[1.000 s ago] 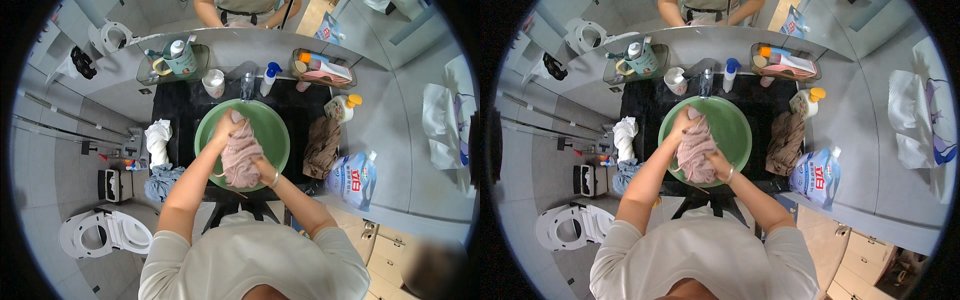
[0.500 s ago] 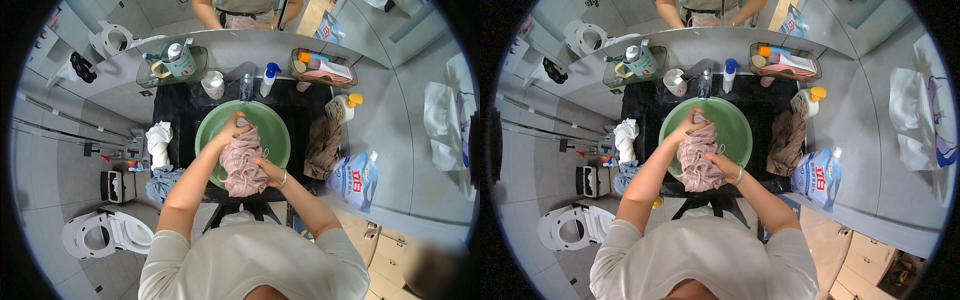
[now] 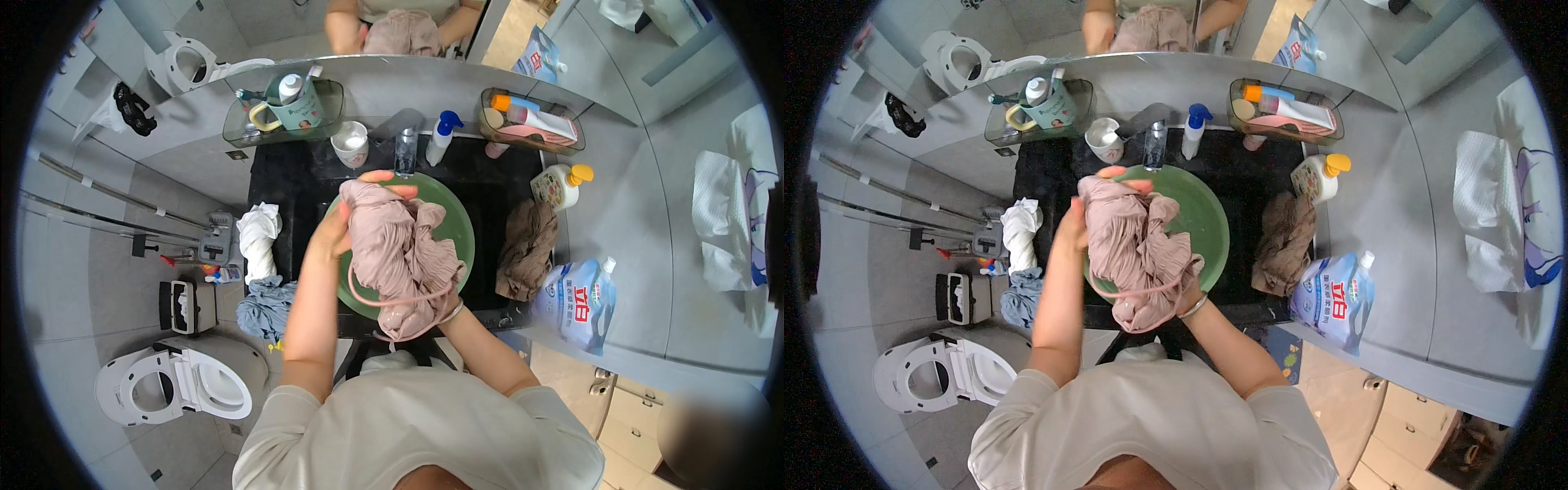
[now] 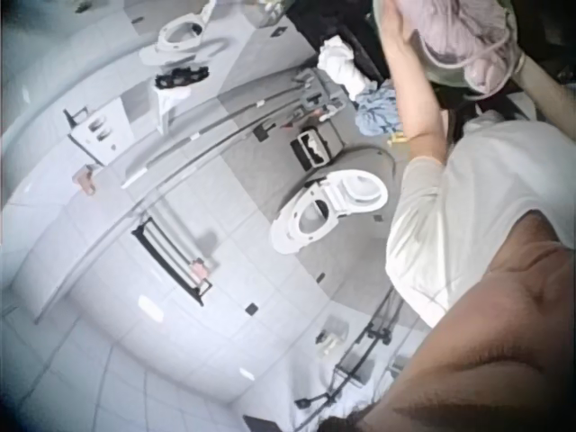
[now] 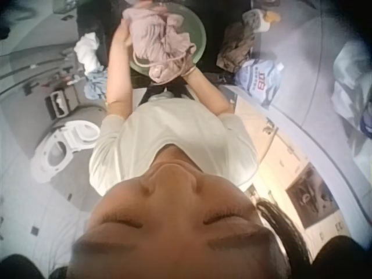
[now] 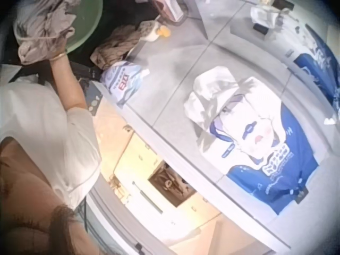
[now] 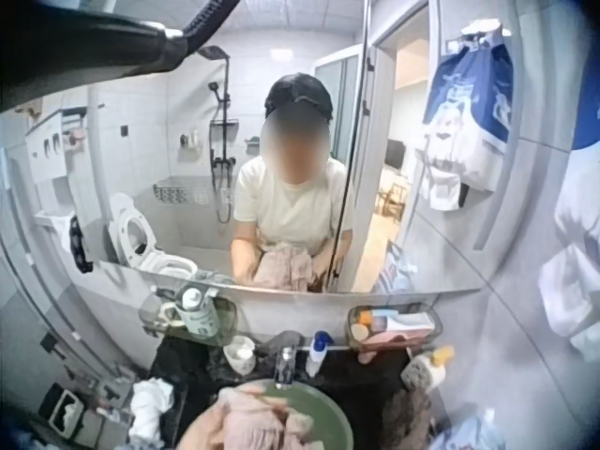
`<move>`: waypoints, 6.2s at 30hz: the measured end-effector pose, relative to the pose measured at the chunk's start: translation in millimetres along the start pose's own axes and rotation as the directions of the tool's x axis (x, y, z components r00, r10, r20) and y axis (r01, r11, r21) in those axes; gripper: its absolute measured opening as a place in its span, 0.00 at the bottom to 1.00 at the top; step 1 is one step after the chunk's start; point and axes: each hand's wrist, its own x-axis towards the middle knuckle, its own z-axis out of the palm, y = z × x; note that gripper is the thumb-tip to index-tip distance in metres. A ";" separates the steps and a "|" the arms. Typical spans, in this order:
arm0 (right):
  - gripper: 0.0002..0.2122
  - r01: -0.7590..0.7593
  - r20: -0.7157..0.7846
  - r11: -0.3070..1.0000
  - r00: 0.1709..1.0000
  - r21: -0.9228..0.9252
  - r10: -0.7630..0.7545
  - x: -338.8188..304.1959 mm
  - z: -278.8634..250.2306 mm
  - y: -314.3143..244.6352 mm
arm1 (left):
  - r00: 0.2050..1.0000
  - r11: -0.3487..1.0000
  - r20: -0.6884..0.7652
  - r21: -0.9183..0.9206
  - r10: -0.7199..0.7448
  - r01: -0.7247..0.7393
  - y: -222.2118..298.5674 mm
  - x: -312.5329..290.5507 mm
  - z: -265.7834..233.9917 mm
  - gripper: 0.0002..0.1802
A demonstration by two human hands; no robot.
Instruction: The person hand washes clothes in a green basin at a bathroom sink, rinsing and wringing them repeatedly. They also dry their hands with a tissue, walk to the living room to pick up a phone and a glass, pour hot water into the glass, and return to the bathroom to continue washing.
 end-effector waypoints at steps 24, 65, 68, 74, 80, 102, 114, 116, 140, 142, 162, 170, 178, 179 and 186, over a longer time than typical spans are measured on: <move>0.08 -0.058 -0.112 0.455 0.989 -0.889 -0.092 33.8 -54.5 23.8 | 0.727 0.560 -0.686 0.615 0.033 0.555 -76.7 -21.2 -60.0 0.16; 0.12 0.059 -0.281 0.344 0.454 -0.937 -0.845 -194.4 -114.3 -69.8 | 0.815 0.325 -0.412 0.768 -0.408 0.551 -337.6 115.5 3.4 0.49; 0.18 0.231 -0.683 0.782 0.387 -0.579 -0.620 -191.6 -110.9 -77.5 | 0.790 0.270 -0.517 0.751 -0.329 0.603 -362.2 112.6 23.0 0.54; 0.17 0.104 -0.638 0.775 0.506 -0.623 -0.581 -173.3 -133.7 -94.8 | 0.812 0.672 -0.475 0.481 -0.340 0.563 -297.0 130.7 -1.1 0.45; 0.15 -0.008 -0.512 0.651 0.624 -0.759 -0.590 -116.0 -156.7 -113.0 | 0.671 0.872 -0.654 0.034 -0.349 0.487 -185.6 72.9 -19.6 0.34; 0.27 -0.509 -0.221 -0.280 0.717 -0.814 -0.661 -25.1 -234.3 -84.8 | 0.668 0.367 -0.743 0.608 -0.050 0.704 -129.4 -68.4 -143.3 0.48; 0.33 -0.302 -0.045 -0.322 0.788 -0.897 -0.614 -40.2 -119.6 -109.3 | 0.738 -0.412 -0.675 0.674 -0.005 0.613 -141.9 -50.0 -96.0 0.50; 0.28 -0.142 0.011 -0.198 0.786 -0.970 -0.619 -35.2 -89.2 -89.3 | 0.739 -0.385 -0.671 0.670 0.051 0.635 -159.3 -51.9 -106.2 0.49; 0.26 -0.462 -0.440 0.556 0.879 -0.691 0.184 89.3 -149.4 115.5 | 0.905 -0.402 -0.424 0.821 0.044 0.404 -163.4 -32.7 -161.4 0.30; 0.31 -0.590 -0.551 0.778 0.731 -0.215 0.402 80.9 -135.9 93.3 | 0.687 -0.129 -0.714 0.700 -0.136 0.703 -130.2 -12.3 -144.3 0.25; 0.23 -0.189 -0.214 0.445 0.977 -0.875 -0.006 49.5 -125.5 20.0 | 0.658 0.545 -0.751 0.572 0.047 0.614 -67.4 -74.2 -152.9 0.10; 0.27 -0.018 -0.051 0.186 0.983 -0.982 -0.174 58.7 -68.8 15.2 | 0.706 0.049 -0.567 0.793 0.424 0.607 -140.9 -46.6 -176.3 0.29; 0.25 -0.221 -0.164 -0.272 0.962 -0.937 -0.216 95.3 -107.4 114.6 | 0.782 -0.466 -0.433 0.633 0.448 0.618 -186.1 -43.6 -175.9 0.15; 0.26 -0.242 -0.191 -0.319 0.964 -0.917 -0.183 97.6 -109.6 118.1 | 0.786 -0.493 -0.407 0.618 0.466 0.613 -188.8 -40.7 -180.4 0.13; 0.27 -0.278 -0.249 -0.295 0.959 -0.914 -0.132 123.0 -119.7 129.1 | 0.872 -0.532 -0.423 0.693 0.246 0.486 -147.6 -6.4 -146.0 0.13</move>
